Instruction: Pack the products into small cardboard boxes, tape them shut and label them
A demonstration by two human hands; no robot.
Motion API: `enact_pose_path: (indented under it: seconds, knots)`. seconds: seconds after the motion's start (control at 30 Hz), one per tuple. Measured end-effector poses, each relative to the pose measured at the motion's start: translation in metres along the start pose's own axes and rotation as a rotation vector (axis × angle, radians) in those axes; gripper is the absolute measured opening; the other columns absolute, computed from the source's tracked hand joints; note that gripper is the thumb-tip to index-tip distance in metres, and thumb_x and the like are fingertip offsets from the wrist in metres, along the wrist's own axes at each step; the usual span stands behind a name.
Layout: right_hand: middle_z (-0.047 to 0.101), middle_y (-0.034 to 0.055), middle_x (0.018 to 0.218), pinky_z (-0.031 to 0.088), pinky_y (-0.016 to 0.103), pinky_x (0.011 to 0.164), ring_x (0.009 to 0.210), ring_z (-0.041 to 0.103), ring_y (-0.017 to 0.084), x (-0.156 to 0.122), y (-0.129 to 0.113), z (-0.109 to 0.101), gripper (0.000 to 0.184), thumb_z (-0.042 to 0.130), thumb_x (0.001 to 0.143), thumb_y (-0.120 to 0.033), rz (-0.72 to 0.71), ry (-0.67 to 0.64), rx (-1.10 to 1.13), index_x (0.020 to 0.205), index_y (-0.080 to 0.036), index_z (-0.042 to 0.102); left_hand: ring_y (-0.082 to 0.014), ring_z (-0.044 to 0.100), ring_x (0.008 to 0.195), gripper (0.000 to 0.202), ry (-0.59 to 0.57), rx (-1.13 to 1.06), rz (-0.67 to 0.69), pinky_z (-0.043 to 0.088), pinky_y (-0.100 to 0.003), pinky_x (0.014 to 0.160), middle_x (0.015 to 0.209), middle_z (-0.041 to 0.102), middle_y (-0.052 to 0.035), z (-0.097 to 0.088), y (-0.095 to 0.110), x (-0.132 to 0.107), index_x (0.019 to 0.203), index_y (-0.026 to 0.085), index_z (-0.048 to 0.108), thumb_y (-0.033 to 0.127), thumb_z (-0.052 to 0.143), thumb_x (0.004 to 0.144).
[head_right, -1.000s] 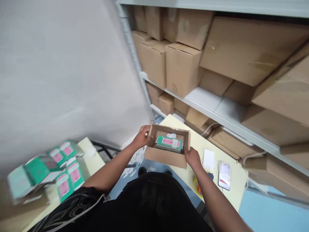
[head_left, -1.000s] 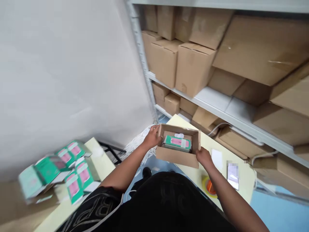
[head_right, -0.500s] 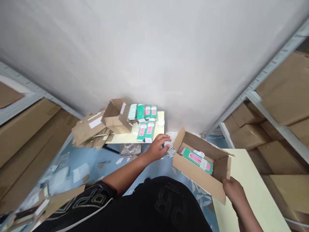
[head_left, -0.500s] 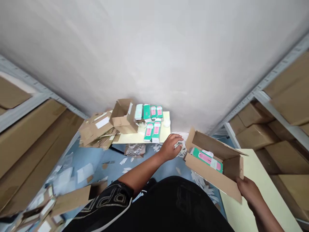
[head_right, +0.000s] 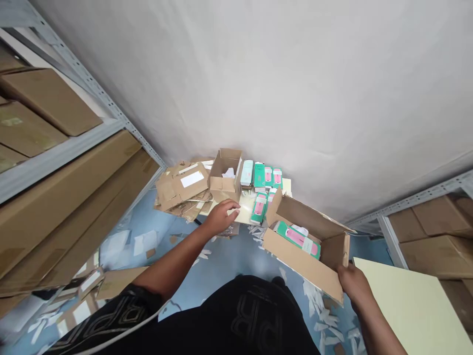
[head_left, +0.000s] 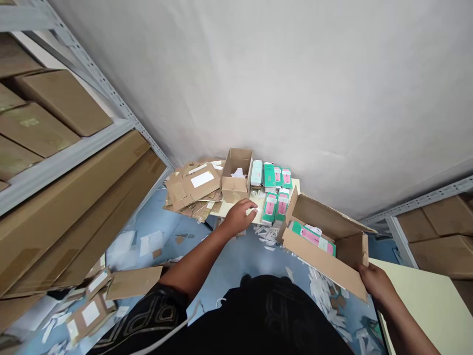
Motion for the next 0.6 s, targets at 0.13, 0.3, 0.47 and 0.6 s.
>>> enact_pose_path:
  seconds: [0.13,0.3,0.47,0.6]
  knots:
    - [0.077,0.0173,0.096,0.05,0.031,0.064,0.087,0.073,0.03,0.015,-0.046,0.013,0.043,0.046,0.077,-0.048,-0.012,-0.063,0.063,0.09,-0.016,0.07,-0.0238,0.065,0.11,0.027,-0.017,0.13,-0.112,0.051,-0.035,0.1,0.118,0.071,-0.0075,-0.04,-0.037,0.04,0.112,0.02,0.072,0.03,0.058,0.091]
    - [0.076,0.0158,0.089,0.049,0.032,0.064,0.084,0.072,0.029,0.054,-0.096,0.025,0.043,0.045,0.076,-0.049,-0.091,-0.136,0.003,0.086,-0.016,0.071,-0.0257,0.064,0.112,0.034,-0.109,0.328,-0.229,0.05,-0.034,0.099,0.124,0.07,-0.0096,-0.064,-0.077,0.107,0.121,0.018,0.07,0.032,0.058,0.092]
    - [0.077,0.0159,0.089,0.05,0.032,0.067,0.084,0.072,0.029,0.101,-0.138,0.036,0.042,0.046,0.077,-0.051,-0.196,-0.198,-0.034,0.082,-0.018,0.07,-0.0296,0.063,0.114,0.039,-0.258,0.463,-0.37,0.05,-0.037,0.098,0.124,0.07,-0.0128,-0.051,-0.124,0.172,0.122,0.018,0.07,0.039,0.062,0.09]
    - [0.077,0.0141,0.086,0.049,0.031,0.068,0.084,0.072,0.028,0.13,-0.162,0.043,0.04,0.044,0.08,-0.049,-0.268,-0.221,-0.089,0.083,-0.019,0.07,-0.033,0.067,0.107,0.039,-0.348,0.47,-0.489,0.052,-0.04,0.094,0.112,0.074,-0.0139,-0.029,-0.161,0.211,0.112,0.018,0.075,0.036,0.075,0.078]
Point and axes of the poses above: each hand's wrist, its own x-axis towards the middle knuckle, its own z-axis out of the palm, y = z × x, the point moved 6 cm from there along x, towards the middle knuckle
